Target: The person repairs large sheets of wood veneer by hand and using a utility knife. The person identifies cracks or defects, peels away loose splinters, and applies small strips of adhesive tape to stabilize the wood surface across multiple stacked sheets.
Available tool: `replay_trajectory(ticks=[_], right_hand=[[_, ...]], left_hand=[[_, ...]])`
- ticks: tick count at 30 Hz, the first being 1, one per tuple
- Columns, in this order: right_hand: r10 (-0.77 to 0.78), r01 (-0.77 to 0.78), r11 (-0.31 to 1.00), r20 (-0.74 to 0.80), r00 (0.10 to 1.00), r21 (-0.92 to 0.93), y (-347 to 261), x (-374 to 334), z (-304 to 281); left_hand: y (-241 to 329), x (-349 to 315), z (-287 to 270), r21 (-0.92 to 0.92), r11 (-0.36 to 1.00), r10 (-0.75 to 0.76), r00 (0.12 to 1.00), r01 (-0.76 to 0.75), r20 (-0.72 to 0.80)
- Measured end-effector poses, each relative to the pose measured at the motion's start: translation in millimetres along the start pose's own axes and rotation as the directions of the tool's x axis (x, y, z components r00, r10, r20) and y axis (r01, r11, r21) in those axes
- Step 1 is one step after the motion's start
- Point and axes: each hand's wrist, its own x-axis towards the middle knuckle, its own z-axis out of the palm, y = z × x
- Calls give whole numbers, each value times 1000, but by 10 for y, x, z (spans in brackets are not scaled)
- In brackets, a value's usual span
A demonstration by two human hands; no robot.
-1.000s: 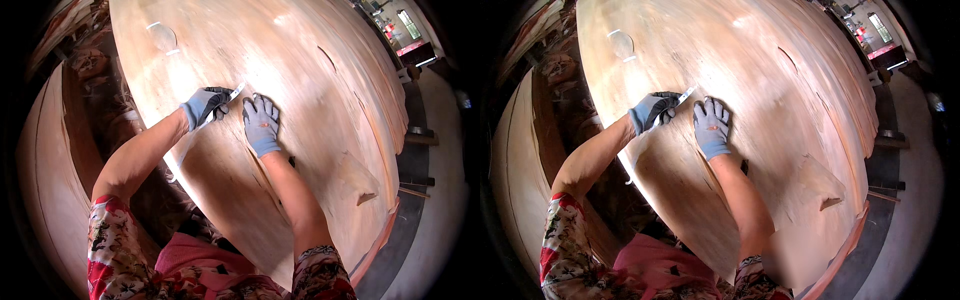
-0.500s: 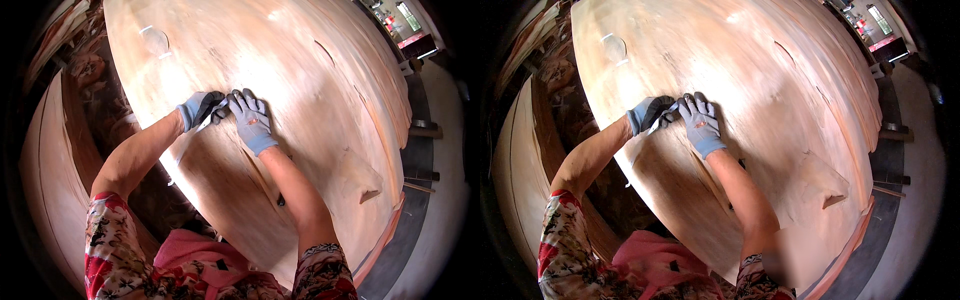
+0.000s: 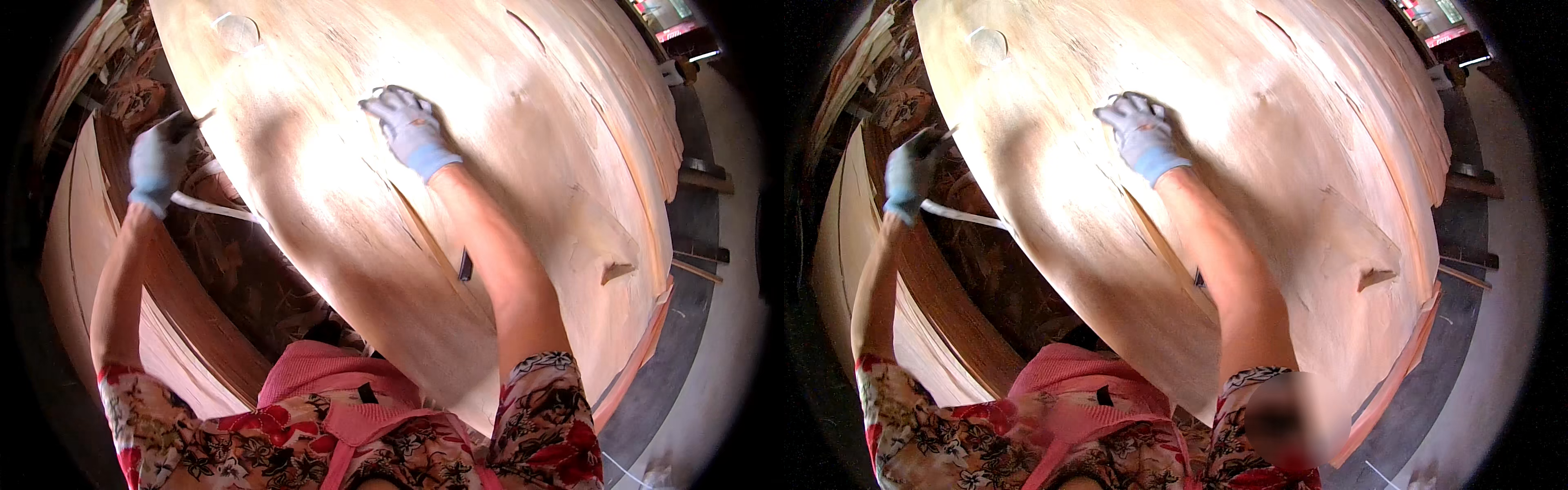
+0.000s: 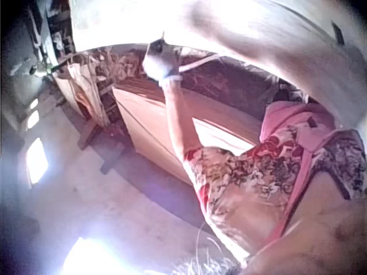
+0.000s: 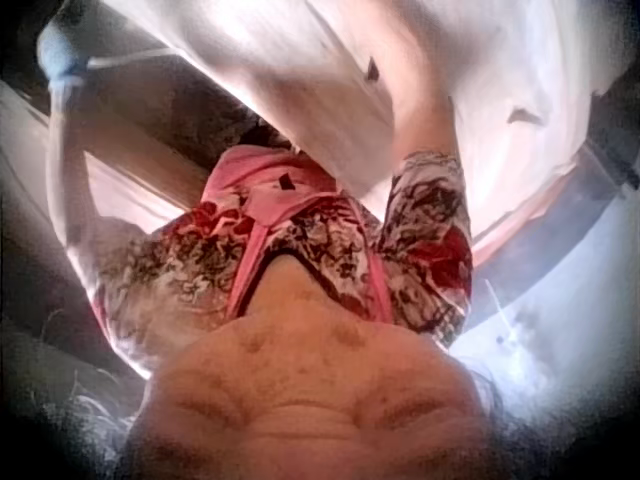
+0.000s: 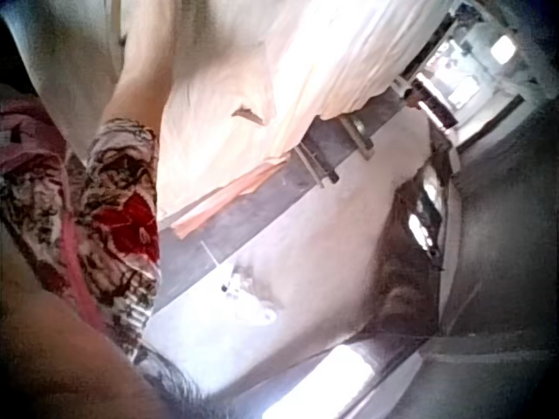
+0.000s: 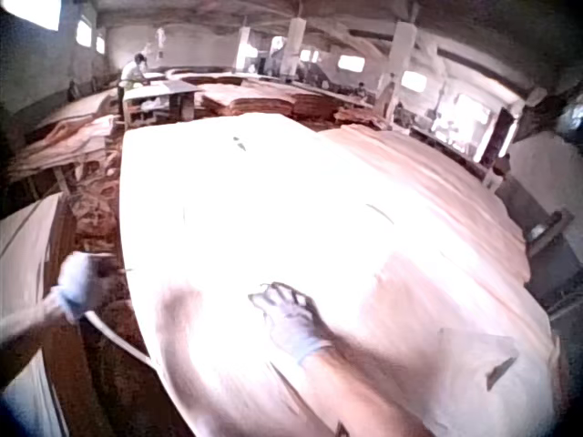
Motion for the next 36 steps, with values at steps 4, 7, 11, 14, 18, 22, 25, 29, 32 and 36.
replay_trajectory(ticks=[4,7,11,14,18,22,25,29,32,36], right_hand=[[222,-202,966,-119,968,162,-87,-601,-677],[229,-224,970,-39,973,93,-393,-1378,-660],[236,-243,967,100,967,75,-813,-2044,-746],[217,-221,972,-53,975,-83,-860,-2322,-364],[208,-212,970,-47,977,-118,-856,-2345,-289],[227,-232,967,-59,972,-102,-875,-2340,-278],[265,-273,960,-110,958,-67,-877,-2351,-255],[186,-192,967,-49,981,-165,-860,-2374,-190],[136,-116,975,95,986,-188,-886,-2300,-224],[108,-64,960,148,983,-274,-863,-2301,-297]], left_hand=[[-31,-561,-258,-46,999,-2,973,13,232],[154,-1389,195,-667,508,-47,791,545,611],[1130,-1556,385,-492,452,145,483,744,864],[1632,-1608,712,-475,132,202,446,870,872],[2073,-1522,1093,-524,221,272,464,822,843],[2170,-1495,1253,-543,143,253,500,827,828],[2201,-1516,1214,-521,199,215,481,830,850],[2173,-1503,1205,-560,175,248,514,810,821],[2001,-1628,1516,-665,41,329,618,746,714],[1968,-1650,1056,-526,332,224,477,783,850]])
